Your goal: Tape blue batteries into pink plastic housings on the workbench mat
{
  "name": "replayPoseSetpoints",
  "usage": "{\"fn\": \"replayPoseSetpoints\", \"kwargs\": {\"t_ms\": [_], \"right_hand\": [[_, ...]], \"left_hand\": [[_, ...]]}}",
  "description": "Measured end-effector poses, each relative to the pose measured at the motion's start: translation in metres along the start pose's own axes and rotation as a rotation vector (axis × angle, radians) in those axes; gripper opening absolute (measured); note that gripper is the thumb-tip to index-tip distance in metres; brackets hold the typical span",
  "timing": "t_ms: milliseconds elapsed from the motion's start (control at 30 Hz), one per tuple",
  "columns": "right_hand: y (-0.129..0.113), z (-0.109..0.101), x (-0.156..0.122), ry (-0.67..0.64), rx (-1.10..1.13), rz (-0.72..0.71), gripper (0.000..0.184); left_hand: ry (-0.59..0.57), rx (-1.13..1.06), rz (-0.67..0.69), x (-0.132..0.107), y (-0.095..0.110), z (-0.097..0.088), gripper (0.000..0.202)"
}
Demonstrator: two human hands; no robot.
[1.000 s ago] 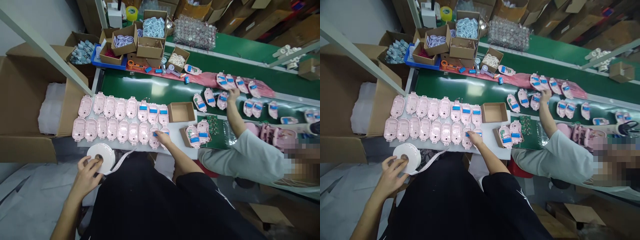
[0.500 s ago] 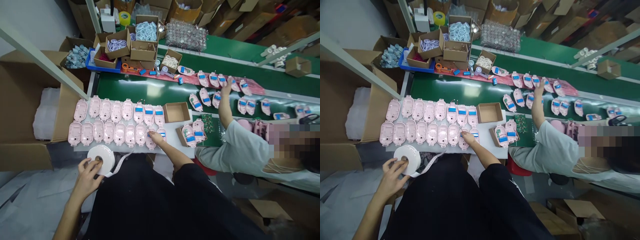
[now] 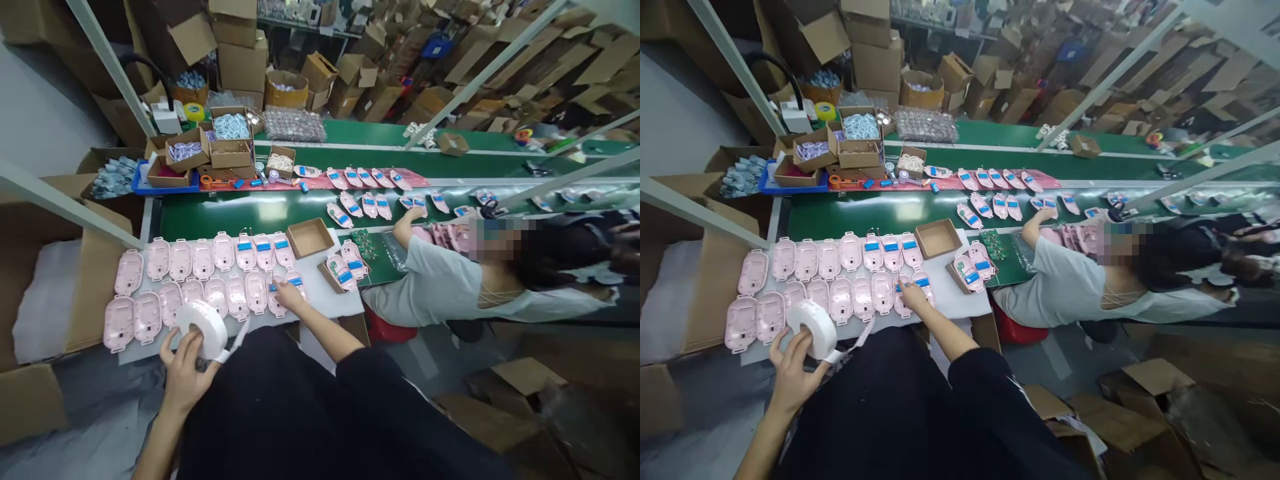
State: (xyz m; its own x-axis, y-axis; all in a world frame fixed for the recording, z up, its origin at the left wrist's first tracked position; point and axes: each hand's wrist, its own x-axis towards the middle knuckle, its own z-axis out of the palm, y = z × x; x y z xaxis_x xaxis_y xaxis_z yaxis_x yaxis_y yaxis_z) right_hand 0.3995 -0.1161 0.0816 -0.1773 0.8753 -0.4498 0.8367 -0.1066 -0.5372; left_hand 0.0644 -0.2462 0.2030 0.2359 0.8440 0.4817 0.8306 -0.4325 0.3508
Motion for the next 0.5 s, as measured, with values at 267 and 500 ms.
{"fn": "replayPoseSetpoints", "kwargs": {"t_ms": [267, 500], "right_hand": [[0.039, -0.03, -0.042, 0.167, 0.242, -0.07, 0.03], [0.171, -0.169, 0.101, 0.41, 0.271, 0.129, 0.03]], "left_hand": [[0.089, -0.21, 0.017, 0.086, -0.011, 0.022, 0.046], [-0.156, -0.182, -0.268, 0.033, -0.026, 0.08, 0.037]]}}
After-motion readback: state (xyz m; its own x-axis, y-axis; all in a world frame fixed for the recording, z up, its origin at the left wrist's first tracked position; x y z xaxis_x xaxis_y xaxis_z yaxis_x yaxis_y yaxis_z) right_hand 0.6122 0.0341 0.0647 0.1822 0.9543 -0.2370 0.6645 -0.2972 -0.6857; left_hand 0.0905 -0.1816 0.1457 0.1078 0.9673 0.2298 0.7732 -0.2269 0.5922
